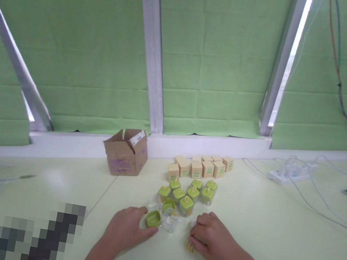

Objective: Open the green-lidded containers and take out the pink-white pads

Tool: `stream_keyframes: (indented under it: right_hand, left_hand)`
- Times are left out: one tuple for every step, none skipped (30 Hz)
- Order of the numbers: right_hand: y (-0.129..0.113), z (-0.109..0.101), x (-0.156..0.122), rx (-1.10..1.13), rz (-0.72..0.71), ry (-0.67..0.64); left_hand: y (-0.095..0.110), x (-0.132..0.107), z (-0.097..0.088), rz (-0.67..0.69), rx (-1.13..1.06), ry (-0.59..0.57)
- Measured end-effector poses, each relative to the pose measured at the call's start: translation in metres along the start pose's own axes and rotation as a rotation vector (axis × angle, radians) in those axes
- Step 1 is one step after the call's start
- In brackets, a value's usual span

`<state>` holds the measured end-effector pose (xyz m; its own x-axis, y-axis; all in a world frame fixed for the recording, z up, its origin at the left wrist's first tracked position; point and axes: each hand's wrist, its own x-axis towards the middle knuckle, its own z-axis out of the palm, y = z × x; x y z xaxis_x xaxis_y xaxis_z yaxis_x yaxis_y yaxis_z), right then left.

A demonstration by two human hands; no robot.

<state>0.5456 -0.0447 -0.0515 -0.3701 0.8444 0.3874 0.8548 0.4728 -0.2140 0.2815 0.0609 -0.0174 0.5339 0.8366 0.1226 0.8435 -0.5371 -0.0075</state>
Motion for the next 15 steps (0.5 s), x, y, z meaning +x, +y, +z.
stream_keyframes:
  right_hand:
    - [0.001, 0.0, 0.0, -0.001, 0.015, 0.01]
    - [0.001, 0.0, 0.001, -0.003, 0.037, 0.021]
    - [0.001, 0.001, 0.001, -0.007, 0.064, 0.031]
    - [0.001, 0.001, 0.002, -0.01, 0.093, 0.042]
    - [0.0, 0.001, 0.003, -0.013, 0.121, 0.054]
    - [0.0, 0.002, 0.003, -0.013, 0.146, 0.068]
    - [-0.001, 0.003, 0.004, -0.014, 0.166, 0.083]
    - [-0.002, 0.004, 0.005, -0.015, 0.183, 0.098]
    - [-0.002, 0.005, 0.005, -0.018, 0.197, 0.112]
    - [-0.003, 0.006, 0.006, -0.024, 0.21, 0.122]
    - [-0.003, 0.007, 0.007, -0.036, 0.222, 0.13]
    - [-0.002, 0.008, 0.009, -0.051, 0.232, 0.136]
    - [-0.002, 0.008, 0.01, -0.071, 0.239, 0.141]
    - [-0.001, 0.008, 0.012, -0.094, 0.243, 0.146]
    - [0.0, 0.007, 0.014, -0.119, 0.247, 0.152]
  left_hand:
    - [0.002, 0.0, -0.001, 0.001, -0.003, 0.013]
    - [0.004, 0.0, -0.003, 0.007, -0.007, 0.026]
    - [0.008, 0.0, -0.004, 0.02, -0.014, 0.037]
    - [0.012, -0.001, -0.004, 0.037, -0.023, 0.046]
    - [0.017, -0.001, -0.004, 0.065, -0.038, 0.052]
    - [0.022, -0.002, -0.003, 0.098, -0.056, 0.055]
    - [0.028, -0.004, -0.002, 0.131, -0.075, 0.054]
    - [0.034, -0.005, 0.001, 0.173, -0.096, 0.045]
    - [0.04, -0.007, 0.003, 0.213, -0.118, 0.036]
    - [0.046, -0.009, 0.006, 0.253, -0.139, 0.024]
    - [0.052, -0.012, 0.009, 0.294, -0.162, 0.009]
    - [0.058, -0.014, 0.012, 0.332, -0.184, -0.008]
    - [0.062, -0.015, 0.014, 0.361, -0.203, -0.021]
    - [0.066, -0.017, 0.016, 0.383, -0.219, -0.031]
    - [0.069, -0.018, 0.017, 0.398, -0.232, -0.038]
